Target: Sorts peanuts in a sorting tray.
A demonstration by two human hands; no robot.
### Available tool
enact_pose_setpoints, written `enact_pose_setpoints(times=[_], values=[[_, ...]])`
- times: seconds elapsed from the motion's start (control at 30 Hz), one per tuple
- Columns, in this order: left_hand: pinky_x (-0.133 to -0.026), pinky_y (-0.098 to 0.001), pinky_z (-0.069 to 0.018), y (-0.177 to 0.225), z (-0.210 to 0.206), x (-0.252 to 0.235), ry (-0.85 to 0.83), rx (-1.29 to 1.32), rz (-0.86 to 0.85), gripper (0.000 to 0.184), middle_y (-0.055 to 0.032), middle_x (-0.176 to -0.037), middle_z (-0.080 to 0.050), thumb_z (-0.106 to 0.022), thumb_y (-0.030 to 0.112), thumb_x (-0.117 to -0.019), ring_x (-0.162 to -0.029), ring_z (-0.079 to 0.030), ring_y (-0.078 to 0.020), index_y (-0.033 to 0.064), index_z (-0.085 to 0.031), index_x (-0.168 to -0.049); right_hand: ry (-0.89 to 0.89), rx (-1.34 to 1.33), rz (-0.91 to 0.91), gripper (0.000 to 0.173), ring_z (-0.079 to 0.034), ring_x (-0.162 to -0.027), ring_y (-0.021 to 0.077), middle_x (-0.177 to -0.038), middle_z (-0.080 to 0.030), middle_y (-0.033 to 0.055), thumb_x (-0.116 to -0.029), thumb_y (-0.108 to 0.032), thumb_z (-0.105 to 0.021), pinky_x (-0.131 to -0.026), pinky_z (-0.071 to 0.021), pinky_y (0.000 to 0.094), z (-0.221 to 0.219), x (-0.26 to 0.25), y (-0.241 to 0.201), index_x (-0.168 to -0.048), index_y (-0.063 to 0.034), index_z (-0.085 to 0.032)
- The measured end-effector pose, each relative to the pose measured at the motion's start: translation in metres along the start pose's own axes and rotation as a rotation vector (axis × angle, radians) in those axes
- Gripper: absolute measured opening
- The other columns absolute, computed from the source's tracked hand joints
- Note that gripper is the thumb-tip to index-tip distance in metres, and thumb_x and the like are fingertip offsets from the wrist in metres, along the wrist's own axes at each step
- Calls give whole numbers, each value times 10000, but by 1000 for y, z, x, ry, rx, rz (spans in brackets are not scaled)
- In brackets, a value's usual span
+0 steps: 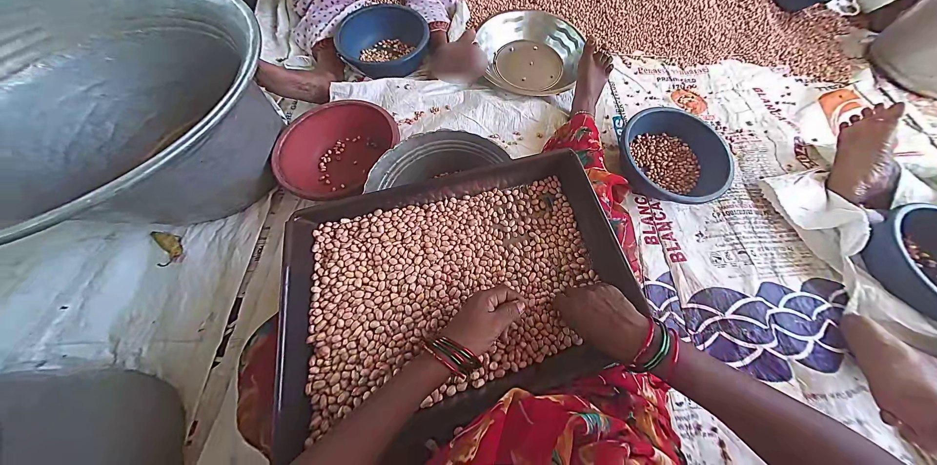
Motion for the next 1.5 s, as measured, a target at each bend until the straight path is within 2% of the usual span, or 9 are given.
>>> enact_pose_setpoints(times=[0.13,0.3,0.5,0.7,0.83,0.93,1.07,1.23,1.5], values=[[-502,-160,-356,-5,-1,6,2,77,55,226,67,-625,-483,-489,137,-1087,-489,-415,7,-18,-651,-1115,-227,-68,-139,292,-656,-1094,496,-1162,-671,301,-1083,-101,-428,-863,-496,627,7,-1,-1,-1251,59,-604],[-527,-167,-384,-12,-3,8,-22,50,50,201,56,-668,-509,-518,138,-1073,-522,-444,2,-2,-655,-1117,0,17,-112,231,-682,-995,486,-1096,-668,310,-1025,-8,-477,-785,-535,575,-2,4,4,-1137,98,-650],[-975,-618,-481,14,-44,-1,-339,-634,-99,382,-263,-1192,-691,-448,230,-1100,-1120,-671,-428,-13,-619,-1341,-157,-33,-175,290,-646,-1108,483,-1222,-632,309,-1062,-78,-451,-876,-509,594,7,-3,7,-1241,79,-616],[-894,-640,-497,27,-63,-11,-421,-924,-93,369,-290,-1123,-679,-354,223,-1121,-1110,-653,-483,-26,-597,-1246,-35,-145,-121,286,-664,-1106,473,-1186,-672,292,-1055,-110,-484,-889,-507,622,15,6,19,-1175,79,-662],[-918,-561,-515,23,-49,-14,-289,-511,-47,373,-267,-1109,-680,-414,202,-1100,-1038,-676,-396,-54,-586,-1309,459,-240,73,193,-728,-880,440,-984,-719,270,-961,-40,-578,-730,-565,585,29,14,20,-993,91,-716],[-468,-176,-371,11,-32,-13,-96,322,-17,195,36,-622,-460,-397,121,-1091,-476,-423,-27,38,-541,-989,618,-328,344,166,-729,-774,326,-889,-728,199,-919,-64,-612,-676,-586,448,51,17,-8,-959,47,-729],[-407,-119,-318,-1,-9,0,-98,866,-43,423,112,-543,-493,-198,185,-1097,-411,-392,40,166,-549,-862,653,-286,429,262,-717,-744,319,-905,-726,185,-983,-142,-579,-666,-582,447,80,-2,-30,-1114,33,-724],[-365,-112,-304,-16,26,22,163,972,-125,493,105,-501,-501,-146,190,-1075,-364,-392,46,180,-569,-821,355,-285,158,322,-668,-1146,426,-1214,-693,267,-1060,-107,-468,-983,-498,575,91,-71,-15,-1228,58,-688],[-338,-117,-309,-20,52,29,467,1134,-119,524,75,-495,-491,-140,219,-1117,-335,-377,22,168,-497,-736,61,-36,67,319,-648,-1107,479,-1216,-635,307,-1069,-93,-418,-877,-510,602,51,-103,-49,-1243,80,-623]])
Point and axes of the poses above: each hand's wrist, its own x-axis away from the middle knuckle, its own z-axis out of the back of the hand, y = z × x, the point moved 4 cm from there along -x, towards the middle knuckle
